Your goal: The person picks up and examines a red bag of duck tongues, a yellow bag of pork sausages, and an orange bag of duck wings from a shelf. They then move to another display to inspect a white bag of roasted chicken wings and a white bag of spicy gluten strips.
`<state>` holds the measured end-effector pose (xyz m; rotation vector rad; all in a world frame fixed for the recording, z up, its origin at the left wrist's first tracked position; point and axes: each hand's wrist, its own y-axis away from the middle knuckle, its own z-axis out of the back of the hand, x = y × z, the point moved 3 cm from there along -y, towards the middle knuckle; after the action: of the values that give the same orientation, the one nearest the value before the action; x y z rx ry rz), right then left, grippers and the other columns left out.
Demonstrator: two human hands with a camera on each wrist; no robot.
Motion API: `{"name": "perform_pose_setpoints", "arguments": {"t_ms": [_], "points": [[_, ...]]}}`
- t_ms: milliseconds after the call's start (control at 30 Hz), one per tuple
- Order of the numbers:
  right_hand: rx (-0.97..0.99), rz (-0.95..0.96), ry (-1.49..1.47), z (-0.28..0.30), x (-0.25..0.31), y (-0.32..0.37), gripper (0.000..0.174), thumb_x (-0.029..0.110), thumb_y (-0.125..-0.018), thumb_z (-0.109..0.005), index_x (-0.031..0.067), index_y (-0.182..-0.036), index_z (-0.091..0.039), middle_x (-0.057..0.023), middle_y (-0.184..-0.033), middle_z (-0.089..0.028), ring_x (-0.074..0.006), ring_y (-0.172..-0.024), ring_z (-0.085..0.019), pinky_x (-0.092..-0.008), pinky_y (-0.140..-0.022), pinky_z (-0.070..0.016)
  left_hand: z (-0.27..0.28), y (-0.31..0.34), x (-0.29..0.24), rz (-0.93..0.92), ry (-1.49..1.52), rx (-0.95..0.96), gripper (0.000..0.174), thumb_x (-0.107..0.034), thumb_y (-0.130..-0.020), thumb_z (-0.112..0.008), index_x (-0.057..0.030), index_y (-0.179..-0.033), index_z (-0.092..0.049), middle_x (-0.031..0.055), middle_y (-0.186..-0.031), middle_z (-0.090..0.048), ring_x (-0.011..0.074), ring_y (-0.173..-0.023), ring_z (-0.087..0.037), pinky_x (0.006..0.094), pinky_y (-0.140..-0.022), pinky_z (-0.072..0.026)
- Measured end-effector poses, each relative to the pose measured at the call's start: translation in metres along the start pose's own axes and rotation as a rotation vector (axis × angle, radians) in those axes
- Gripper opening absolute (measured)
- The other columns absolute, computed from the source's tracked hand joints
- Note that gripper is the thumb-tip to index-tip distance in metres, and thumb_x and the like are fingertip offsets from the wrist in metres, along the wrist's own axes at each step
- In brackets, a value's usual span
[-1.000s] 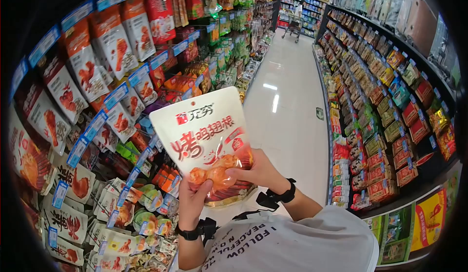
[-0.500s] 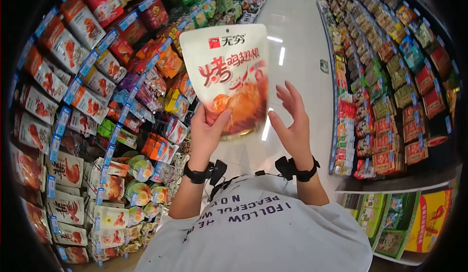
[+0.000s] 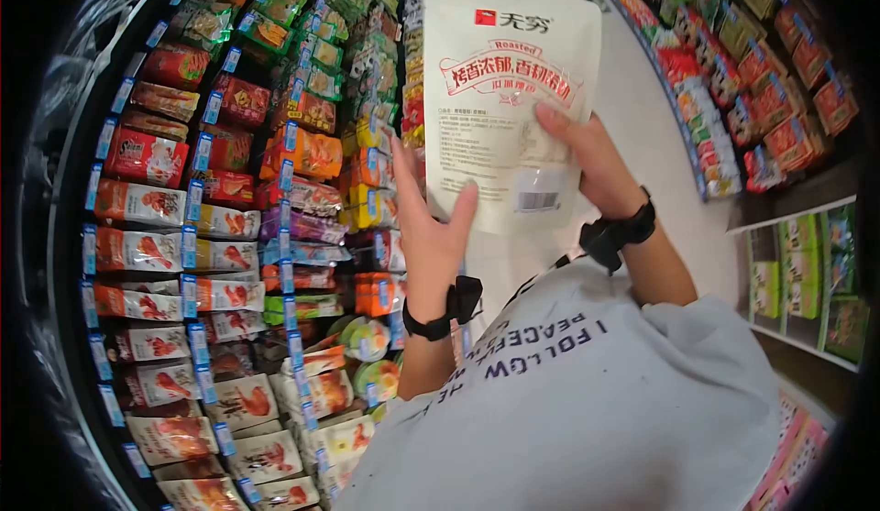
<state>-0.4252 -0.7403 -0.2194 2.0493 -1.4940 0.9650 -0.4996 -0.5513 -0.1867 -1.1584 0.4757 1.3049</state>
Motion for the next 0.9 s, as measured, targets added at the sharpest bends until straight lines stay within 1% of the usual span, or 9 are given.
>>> {"name": "perform_pose_setpoints", "arguments": {"t_ms": [33, 100, 200, 333, 533, 733, 833, 867, 900], "points": [[-0.009, -0.006, -0.029, 0.001, 0.000, 0.002, 0.043, 0.024, -0.093, -0.065, 0.0004, -0.128, -0.055, -0.0105, -0.121, -0.064, -0.0173, -0.107, -0.063, -0.0315, -0.091, -0.0516, 0.001, 0.000, 0.008, 0.178, 0.239, 0.057, 0.074, -0.016, -0.086, -0.070, 0.0040, -0.145, -0.031, 0.0184, -0.141, -0.046, 0.0242, -0.124, -0.049, 0.0351, -0.103, -0.0390], [0.061, -0.026, 0.015, 0.001, 0.000, 0.002, 0.044, 0.025, -0.093, -0.065, 0.0007, -0.128, -0.056, -0.0102, -0.121, -0.064, -0.0167, -0.108, -0.063, -0.0312, -0.092, -0.0513, 0.005, 0.010, 0.021, 0.508, 0.516, 0.248, 0.060, -0.015, -0.086, -0.071, 0.0040, -0.136, -0.044, 0.0110, -0.126, -0.058, 0.0164, -0.110, -0.055, 0.0308, -0.097, -0.0431], [0.087, -0.006, 0.035, 0.001, 0.004, 0.001, 0.049, 0.029, -0.092, -0.067, 0.0006, -0.129, -0.055, -0.0102, -0.120, -0.064, -0.0169, -0.108, -0.063, -0.0306, -0.092, -0.0509, 0.000, 0.022, 0.021, 0.380, 0.565, 0.347, 0.040, -0.012, -0.086, -0.071, 0.0033, -0.121, -0.057, 0.0068, -0.114, -0.066, 0.0125, -0.102, -0.059, 0.0289, -0.092, -0.0457], [0.086, -0.030, 0.171, 0.009, -0.001, -0.004, 0.053, 0.033, -0.090, -0.068, 0.0005, -0.129, -0.055, -0.0100, -0.119, -0.065, -0.0161, -0.107, -0.063, -0.0300, -0.091, -0.0504, -0.005, 0.019, 0.015, 0.382, 0.400, 0.334, 0.035, -0.004, -0.083, -0.072, 0.0023, -0.116, -0.060, 0.0073, -0.108, -0.068, 0.0118, -0.095, -0.062, 0.0275, -0.085, -0.0487], [0.084, -0.042, 0.271, 0.005, -0.005, -0.009, 0.049, 0.032, -0.091, -0.067, 0.0006, -0.127, -0.055, -0.0083, -0.117, -0.065, -0.0147, -0.103, -0.063, -0.0300, -0.090, -0.0501, -0.002, 0.022, 0.024, 0.295, 0.306, 0.308, 0.030, -0.003, -0.084, -0.070, 0.0025, -0.113, -0.063, 0.0079, -0.105, -0.070, 0.0122, -0.093, -0.063, 0.0271, -0.083, -0.0496], [0.131, -0.073, 0.275, 0.000, -0.022, -0.016, 0.045, 0.029, -0.092, -0.066, -0.0003, -0.126, -0.056, -0.0089, -0.116, -0.066, -0.0148, -0.102, -0.063, -0.0293, -0.089, -0.0504, 0.011, 0.029, 0.026, 0.347, 0.343, 0.295, 0.030, -0.005, -0.086, -0.069, 0.0033, -0.114, -0.062, 0.0085, -0.107, -0.069, 0.0131, -0.094, -0.063, 0.0273, -0.084, -0.0490], [0.117, -0.116, 0.248, -0.011, -0.034, -0.021, 0.044, 0.028, -0.093, -0.066, -0.0008, -0.124, -0.056, -0.0095, -0.115, -0.066, -0.0145, -0.101, -0.063, -0.0285, -0.088, -0.0503, 0.025, 0.041, 0.035, 0.386, 0.332, 0.181, 0.032, -0.007, -0.089, -0.067, 0.0031, -0.118, -0.060, 0.0089, -0.110, -0.068, 0.0137, -0.097, -0.061, 0.0287, -0.086, -0.0483], [0.153, -0.130, 0.237, -0.014, -0.040, -0.024, 0.044, 0.028, -0.093, -0.066, -0.0008, -0.124, -0.056, -0.0095, -0.115, -0.066, -0.0145, -0.101, -0.063, -0.0285, -0.088, -0.0503, 0.032, 0.046, 0.036, 0.361, 0.295, 0.146, 0.033, -0.016, -0.096, -0.062, 0.0034, -0.122, -0.058, 0.0092, -0.115, -0.066, 0.0137, -0.102, -0.059, 0.0292, -0.091, -0.0458], [0.177, -0.147, 0.255, -0.015, -0.046, -0.026, 0.043, 0.028, -0.093, -0.065, -0.0010, -0.124, -0.056, -0.0094, -0.115, -0.066, -0.0142, -0.101, -0.063, -0.0282, -0.089, -0.0502, 0.038, 0.050, 0.036, 0.368, 0.279, 0.112, 0.033, -0.016, -0.096, -0.062, 0.0034, -0.122, -0.058, 0.0092, -0.115, -0.066, 0.0137, -0.102, -0.059, 0.0292, -0.091, -0.0458]]}}
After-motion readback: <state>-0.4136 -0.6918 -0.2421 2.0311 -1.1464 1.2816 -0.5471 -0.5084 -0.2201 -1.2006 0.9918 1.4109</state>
